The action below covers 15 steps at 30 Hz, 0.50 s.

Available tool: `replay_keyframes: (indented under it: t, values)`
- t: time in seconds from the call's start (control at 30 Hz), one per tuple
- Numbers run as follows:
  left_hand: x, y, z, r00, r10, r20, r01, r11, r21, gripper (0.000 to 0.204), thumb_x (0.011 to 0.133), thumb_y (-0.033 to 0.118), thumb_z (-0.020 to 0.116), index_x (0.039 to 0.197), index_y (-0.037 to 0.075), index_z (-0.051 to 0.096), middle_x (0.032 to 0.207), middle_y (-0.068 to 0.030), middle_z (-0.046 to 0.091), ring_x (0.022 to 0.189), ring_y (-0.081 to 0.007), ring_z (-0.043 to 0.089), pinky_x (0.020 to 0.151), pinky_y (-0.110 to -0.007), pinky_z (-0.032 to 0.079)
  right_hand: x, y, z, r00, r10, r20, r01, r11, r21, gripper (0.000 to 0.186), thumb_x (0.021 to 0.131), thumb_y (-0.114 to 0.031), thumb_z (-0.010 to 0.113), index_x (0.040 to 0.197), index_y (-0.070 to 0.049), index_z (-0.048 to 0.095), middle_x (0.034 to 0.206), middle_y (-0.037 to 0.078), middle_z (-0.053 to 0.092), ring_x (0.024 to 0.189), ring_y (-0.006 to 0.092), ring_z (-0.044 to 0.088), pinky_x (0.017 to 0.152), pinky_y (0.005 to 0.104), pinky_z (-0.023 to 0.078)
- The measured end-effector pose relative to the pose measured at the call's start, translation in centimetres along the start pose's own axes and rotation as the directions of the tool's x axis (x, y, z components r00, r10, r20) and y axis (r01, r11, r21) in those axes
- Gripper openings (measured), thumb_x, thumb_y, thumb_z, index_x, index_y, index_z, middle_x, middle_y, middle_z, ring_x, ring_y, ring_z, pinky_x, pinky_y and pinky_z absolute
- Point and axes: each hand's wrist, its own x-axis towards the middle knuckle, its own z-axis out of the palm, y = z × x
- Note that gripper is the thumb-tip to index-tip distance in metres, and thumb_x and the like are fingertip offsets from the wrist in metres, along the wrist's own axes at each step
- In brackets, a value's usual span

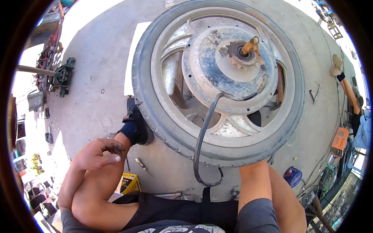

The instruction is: The person sits on the ground and works on a small electric motor attached to a wheel. They remove a metal cover, manipulate the internal wiring, and use a hammer to tap the central shaft. They then flip the wheel over and continue adjusting the components.

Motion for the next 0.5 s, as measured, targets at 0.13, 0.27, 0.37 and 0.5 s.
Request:
replay_keyframes:
  t: [0.13, 0.27, 0.37, 0.5]
  values:
    - [1.2, 0.2, -1.0, 0.998, 0.0, 0.069, -0.002, 1.0, 0.025, 0.041, 0.092, 0.025, 0.076, 0.116, -0.006, 0.066, 0.092, -0.0145, 0.074, 0.089, -0.021, 0.071, 0.082, -0.034, 0.055, 1.7, 0.2, 2.4, 0.991, 0.072, -0.114, -0.068, 0.997, 0.035, 0.028, 0.092, -0.023, 0.063, 0.109, -0.002, 0.071, 0.116, 0.021, 0.065, 0.11, 0.0376, 0.061, 0.095, 0.0484, 0.049]
    - [0.7, 0.4, -0.9, 0.995, -0.074, 0.061, 0.074, 0.997, 0.012, 0.04, 0.091, 0.024, 0.076, 0.116, -0.006, 0.067, 0.093, -0.0155, 0.074, 0.089, -0.0218, 0.071, 0.083, -0.034, 0.056, 3.8, -1.7, 5.2, 0.986, 0.07, -0.151, -0.057, 0.994, 0.091, 0.028, 0.093, -0.022, 0.062, 0.109, -0.002, 0.071, 0.115, 0.021, 0.065, 0.108, 0.0378, 0.061, 0.094, 0.0481, 0.049]
    - [0.4, -0.1, -0.7, 0.994, -0.101, 0.044, 0.102, 0.994, -0.036, 0.039, 0.091, 0.023, 0.076, 0.114, -0.006, 0.067, 0.093, -0.0156, 0.074, 0.089, -0.0215, 0.072, 0.083, -0.033, 0.056, 4.8, -3.3, 7.0, 0.982, 0.073, -0.175, -0.052, 0.991, 0.12, 0.027, 0.093, -0.021, 0.062, 0.11, -0.002, 0.071, 0.114, 0.021, 0.065, 0.106, 0.038, 0.062, 0.093, 0.0478, 0.049]
    - [0.7, -1.0, -0.8, 0.996, -0.081, 0.048, 0.085, 0.994, -0.071, 0.038, 0.091, 0.022, 0.077, 0.114, -0.007, 0.067, 0.093, -0.0157, 0.073, 0.088, -0.0211, 0.072, 0.084, -0.033, 0.056, 4.9, -3.7, 8.7, 0.971, 0.109, -0.212, -0.08, 0.987, 0.141, 0.026, 0.093, -0.02, 0.062, 0.11, -0.002, 0.071, 0.112, 0.021, 0.065, 0.103, 0.0383, 0.062, 0.092, 0.0475, 0.049]
